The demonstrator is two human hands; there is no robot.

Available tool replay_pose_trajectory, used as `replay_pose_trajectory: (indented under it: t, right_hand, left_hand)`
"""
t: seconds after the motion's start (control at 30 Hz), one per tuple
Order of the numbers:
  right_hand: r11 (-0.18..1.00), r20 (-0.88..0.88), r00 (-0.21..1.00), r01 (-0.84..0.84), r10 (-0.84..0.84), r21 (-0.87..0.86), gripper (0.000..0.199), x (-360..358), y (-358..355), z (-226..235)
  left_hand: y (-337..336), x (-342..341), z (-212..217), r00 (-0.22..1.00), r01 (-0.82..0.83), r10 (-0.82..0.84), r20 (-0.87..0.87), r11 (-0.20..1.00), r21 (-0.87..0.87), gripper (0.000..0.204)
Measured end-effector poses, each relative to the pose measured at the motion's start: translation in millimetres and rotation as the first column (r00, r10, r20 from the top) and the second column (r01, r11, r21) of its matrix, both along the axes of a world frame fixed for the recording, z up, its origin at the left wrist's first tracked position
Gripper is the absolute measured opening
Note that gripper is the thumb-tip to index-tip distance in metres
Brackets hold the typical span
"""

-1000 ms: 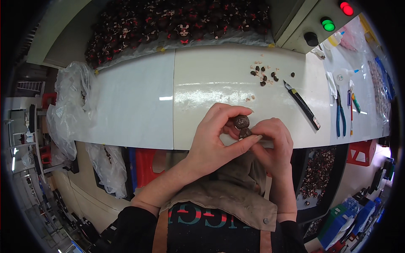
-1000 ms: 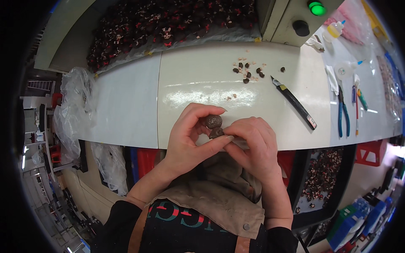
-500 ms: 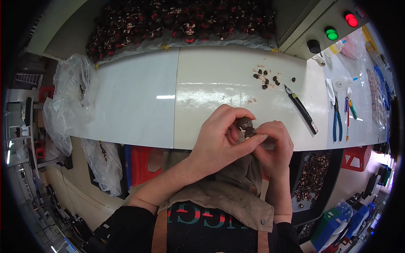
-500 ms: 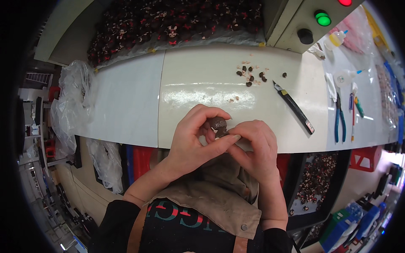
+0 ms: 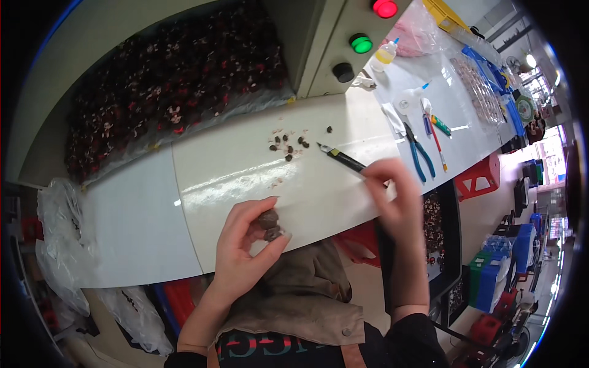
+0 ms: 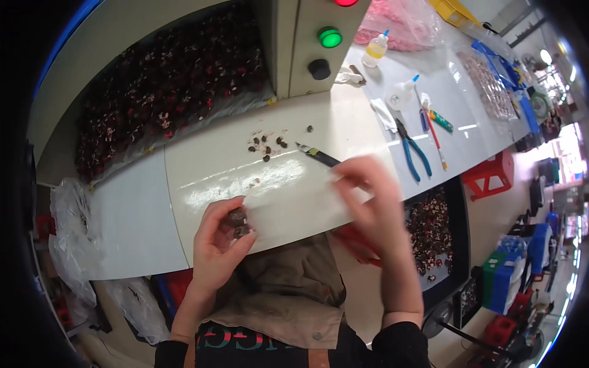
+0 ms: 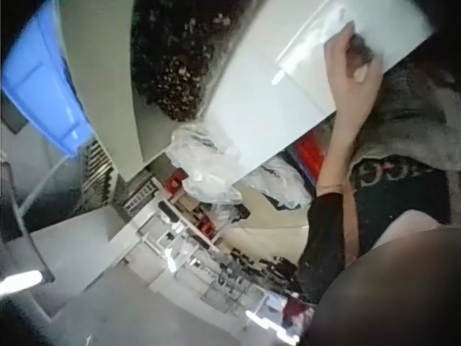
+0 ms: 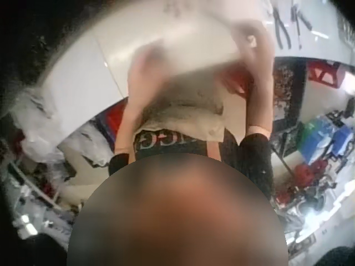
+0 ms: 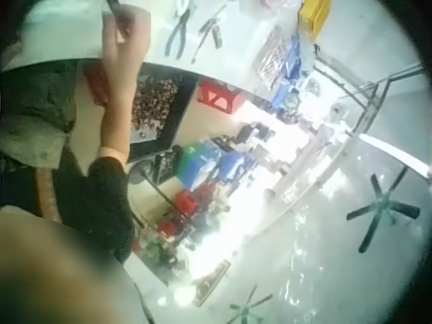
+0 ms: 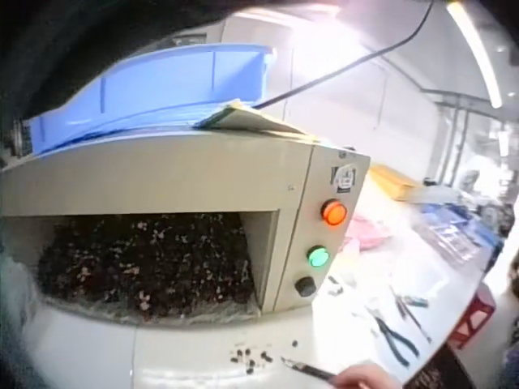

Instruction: Assembling small plastic toy figurines by attaching parts and applying glue.

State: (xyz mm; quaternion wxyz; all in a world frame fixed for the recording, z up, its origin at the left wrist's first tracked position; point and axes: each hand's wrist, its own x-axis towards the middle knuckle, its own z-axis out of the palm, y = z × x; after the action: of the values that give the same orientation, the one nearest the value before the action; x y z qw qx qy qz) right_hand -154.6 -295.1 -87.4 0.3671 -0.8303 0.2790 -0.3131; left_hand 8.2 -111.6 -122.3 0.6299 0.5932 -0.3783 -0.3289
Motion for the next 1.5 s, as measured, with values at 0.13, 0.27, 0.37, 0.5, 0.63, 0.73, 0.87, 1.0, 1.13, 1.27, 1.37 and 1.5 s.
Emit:
replay_pose_trajectory:
  t: [0.13, 0.27, 0.37, 0.5, 0.63, 0.73, 0.87, 1.0, 1.13, 1.27, 1.37, 1.5]
  right_hand:
    - [0.949, -0.163, 0.949, 0.232, -0.269, -0.214, 0.016, -26, -62, -2]
    - [0.900, -0.325, 0.883, 0.204, -0.339, -0.385, 0.023, -30, -97, -10]
    - [0.876, -0.392, 0.844, 0.171, -0.367, -0.451, 0.025, -32, -104, -14]
    - [0.894, -0.414, 0.833, 0.193, -0.367, -0.405, 0.024, -30, -82, -5]
    - [0.978, -0.337, 0.921, 0.160, -0.198, -0.137, 0.017, -20, -40, -1]
    - [0.997, -0.228, 0.973, -0.023, 0.039, 0.074, 0.007, 3, 4, 10]
    - [0.957, -0.155, 0.946, -0.267, 0.283, 0.117, 0.014, 37, 43, 11]
    - [0.927, -0.124, 0.921, -0.355, 0.370, 0.123, 0.016, 55, 55, 5]
    - [0.925, -0.101, 0.922, -0.363, 0.374, 0.117, 0.016, 58, 58, 2]
    - [0.927, -0.078, 0.927, -0.355, 0.366, 0.124, 0.015, 58, 59, 1]
    - [0.933, -0.075, 0.936, -0.333, 0.345, 0.136, 0.014, 58, 59, 1]
    - [0.933, -0.092, 0.935, -0.326, 0.342, 0.151, 0.012, 58, 58, 3]
  left_hand:
    - [-1, 4, -3, 0.998, 0.055, -0.056, -0.035, 0.998, -0.028, 0.044]
    - [2, 6, -1, 0.961, 0.060, -0.066, -0.270, 0.998, -0.029, 0.045]
    - [6, 12, -4, 0.940, 0.091, -0.099, -0.325, 0.995, -0.038, 0.048]
    - [8, 15, -3, 0.942, 0.119, -0.109, -0.318, 0.993, 0.014, 0.039]
    - [7, 17, -2, 0.981, 0.122, -0.117, -0.158, 0.992, 0.028, 0.035]
    - [7, 16, -5, 0.990, 0.104, -0.102, -0.099, 0.994, 0.015, 0.035]
    - [8, 9, -8, 0.983, 0.059, -0.059, -0.176, 0.998, -0.007, 0.036]
    - [4, 5, -12, 0.986, 0.009, -0.017, -0.167, 0.999, -0.049, 0.036]
    - [4, 3, -11, 0.976, -0.038, 0.017, -0.215, 0.995, -0.091, 0.031]
    - [6, 6, -6, 0.972, 0.017, -0.024, -0.234, 0.999, -0.035, 0.030]
    - [6, 8, -5, 0.980, 0.036, -0.035, -0.194, 0.999, 0.001, 0.031]
    - [6, 8, -10, 0.987, 0.012, -0.012, -0.159, 1.000, -0.002, 0.029]
